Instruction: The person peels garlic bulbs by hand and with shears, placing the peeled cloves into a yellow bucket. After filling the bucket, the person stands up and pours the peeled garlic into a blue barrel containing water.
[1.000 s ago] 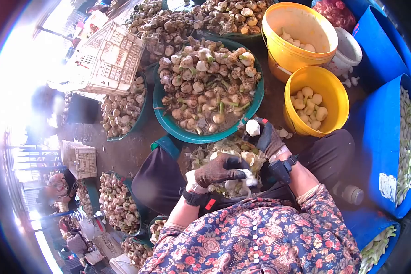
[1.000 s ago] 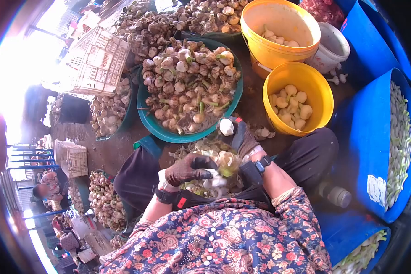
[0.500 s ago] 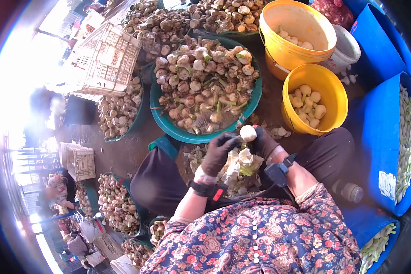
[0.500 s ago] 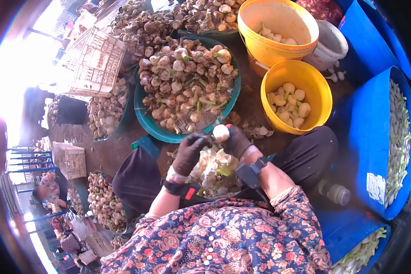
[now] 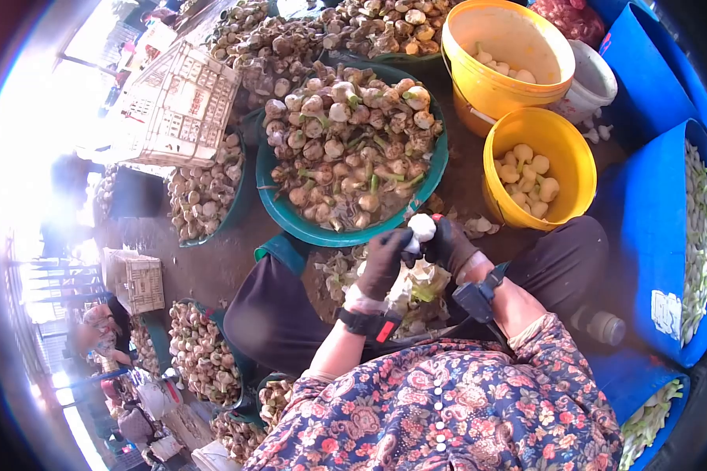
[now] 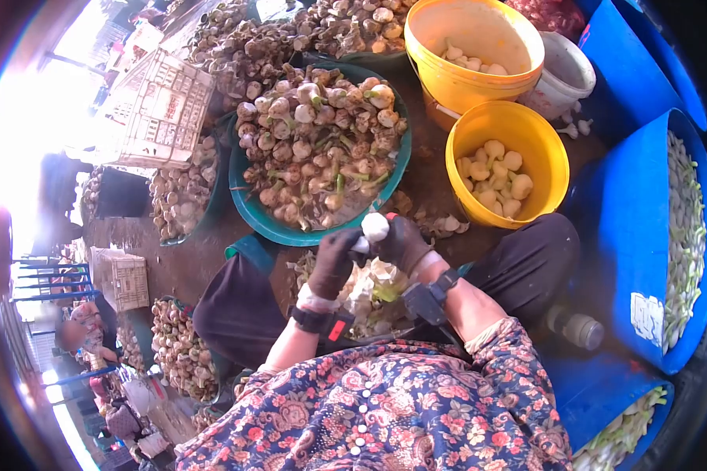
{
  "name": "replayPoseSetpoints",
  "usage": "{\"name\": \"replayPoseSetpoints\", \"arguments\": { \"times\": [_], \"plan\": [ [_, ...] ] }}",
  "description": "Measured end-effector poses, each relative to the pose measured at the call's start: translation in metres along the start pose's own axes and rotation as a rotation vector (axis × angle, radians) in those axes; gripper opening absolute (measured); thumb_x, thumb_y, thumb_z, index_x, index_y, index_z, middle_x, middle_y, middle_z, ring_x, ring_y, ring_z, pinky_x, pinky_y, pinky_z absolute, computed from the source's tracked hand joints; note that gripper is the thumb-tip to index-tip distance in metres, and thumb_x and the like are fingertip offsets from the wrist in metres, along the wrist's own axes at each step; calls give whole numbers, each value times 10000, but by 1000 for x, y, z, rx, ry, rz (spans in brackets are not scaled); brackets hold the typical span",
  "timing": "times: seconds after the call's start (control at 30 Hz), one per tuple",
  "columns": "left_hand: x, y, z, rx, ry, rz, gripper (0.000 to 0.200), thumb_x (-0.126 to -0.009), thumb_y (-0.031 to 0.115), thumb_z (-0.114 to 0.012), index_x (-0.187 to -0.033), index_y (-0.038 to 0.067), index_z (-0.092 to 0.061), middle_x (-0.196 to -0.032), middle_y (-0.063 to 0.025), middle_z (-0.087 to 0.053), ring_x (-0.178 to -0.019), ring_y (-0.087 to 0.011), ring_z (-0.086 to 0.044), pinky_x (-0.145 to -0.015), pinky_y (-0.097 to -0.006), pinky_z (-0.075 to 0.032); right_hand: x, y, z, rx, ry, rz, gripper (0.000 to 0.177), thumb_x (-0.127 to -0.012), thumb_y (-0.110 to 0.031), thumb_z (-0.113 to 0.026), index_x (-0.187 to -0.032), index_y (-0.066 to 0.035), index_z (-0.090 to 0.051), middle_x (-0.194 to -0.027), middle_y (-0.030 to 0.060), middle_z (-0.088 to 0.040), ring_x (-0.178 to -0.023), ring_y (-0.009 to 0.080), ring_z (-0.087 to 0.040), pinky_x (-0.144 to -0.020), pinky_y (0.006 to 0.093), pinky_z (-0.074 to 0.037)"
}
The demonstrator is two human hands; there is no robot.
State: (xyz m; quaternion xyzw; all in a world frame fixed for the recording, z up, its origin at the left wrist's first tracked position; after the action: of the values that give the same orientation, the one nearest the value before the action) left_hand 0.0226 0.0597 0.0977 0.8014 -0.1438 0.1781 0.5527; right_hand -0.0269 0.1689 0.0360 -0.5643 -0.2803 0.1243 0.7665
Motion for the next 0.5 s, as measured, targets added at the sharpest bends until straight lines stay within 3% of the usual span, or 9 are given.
{"name": "replayPoseSetpoints", "arguments": {
  "times": [0.07, 0.1, 0.13, 0.2, 0.27, 0.33, 0.4, 0.47, 0.5],
  "plan": [
    [15, 26, 6, -194, -81, -238, 200, -850, 192, -578, -852, -3, -620, -683, -88, -620, -607, -190, -604, -566, -287, -475, -11, 24, -13, -724, -92, 21, 156, -786, -206, -609, -896, -96, -602, -690, -10, -586, -575, 145, -549, -516, 264, -450],
    [25, 43, 5, -281, -106, -362, 161, -858, 135, -560, -828, -16, -605, -678, -82, -618, -604, -200, -606, -568, -289, -485, -13, 30, -11, -859, -142, -38, 163, -811, -236, -561, -904, -107, -596, -696, -8, -577, -574, 148, -537, -507, 267, -438],
    [28, 33, 2, 57, -239, 35, 146, -859, 109, -552, -816, -18, -608, -651, -77, -613, -594, -203, -607, -574, -291, -490, -14, 36, -9, -992, -186, -105, 183, -836, -266, -513, -912, -118, -589, -702, -6, -569, -572, 151, -524, -498, 270, -425],
    [25, 24, 7, -610, -240, 131, 369, -809, 387, -632, -765, 22, -658, -708, -98, -659, -608, -192, -627, -572, -283, -491, -5, 15, -6, -1320, -100, -370, 233, -857, -309, -462, -905, -117, -585, -707, 1, -566, -577, 146, -520, -508, 275, -433],
    [23, 22, 6, -1485, -332, 213, 537, -738, 557, -630, -878, 40, -672, -799, -130, -671, -712, -284, -645, -658, -355, -510, -7, 1, 13, -1393, -7, -345, 312, -877, -348, -421, -942, -95, -592, -777, 57, -616, -619, 187, -560, -564, 295, -489],
    [19, -4, 21, -1717, -316, 147, 657, -684, 645, -618, -986, 63, -657, -900, -151, -662, -845, -342, -625, -754, -408, -492, -19, -57, 68, -1787, 164, -198, 332, -893, -355, -440, -956, -71, -600, -813, 77, -631, -688, 215, -595, -606, 298, -501],
    [12, -15, 26, -1595, -244, 191, 663, -719, 642, -579, -1037, 63, -642, -948, -166, -653, -904, -331, -618, -802, -404, -479, -14, -138, 147, -1679, 168, 85, 357, -897, -382, -481, -960, -52, -603, -834, 86, -636, -750, 204, -612, -640, 296, -504],
    [6, -16, 22, -1511, -206, 184, 629, -744, 618, -567, -1033, 64, -650, -945, -167, -655, -907, -326, -618, -799, -401, -480, 11, -192, 216, -1247, 14, 326, 391, -883, -419, -524, -979, -48, -605, -848, 92, -641, -734, 177, -619, -626, 293, -501],
    [3, -17, 21, -1492, -216, 183, 619, -748, 610, -567, -1031, 66, -652, -945, -168, -655, -909, -325, -618, -800, -401, -480, 14, -183, 242, -1006, 237, 262, 392, -882, -425, -524, -969, -52, -603, -828, 83, -638, -708, 158, -611, -604, 287, -497]
  ]
}}
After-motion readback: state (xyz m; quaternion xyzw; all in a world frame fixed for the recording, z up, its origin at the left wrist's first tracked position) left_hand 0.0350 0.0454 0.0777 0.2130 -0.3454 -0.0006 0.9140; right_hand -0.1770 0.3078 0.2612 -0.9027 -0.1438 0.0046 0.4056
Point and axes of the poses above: each hand's wrist, its own x-axis away from the middle knuckle, its own z-axis out of the back of the hand, y = z × x, the point moved 7 cm from there along -x, towards the middle knuckle
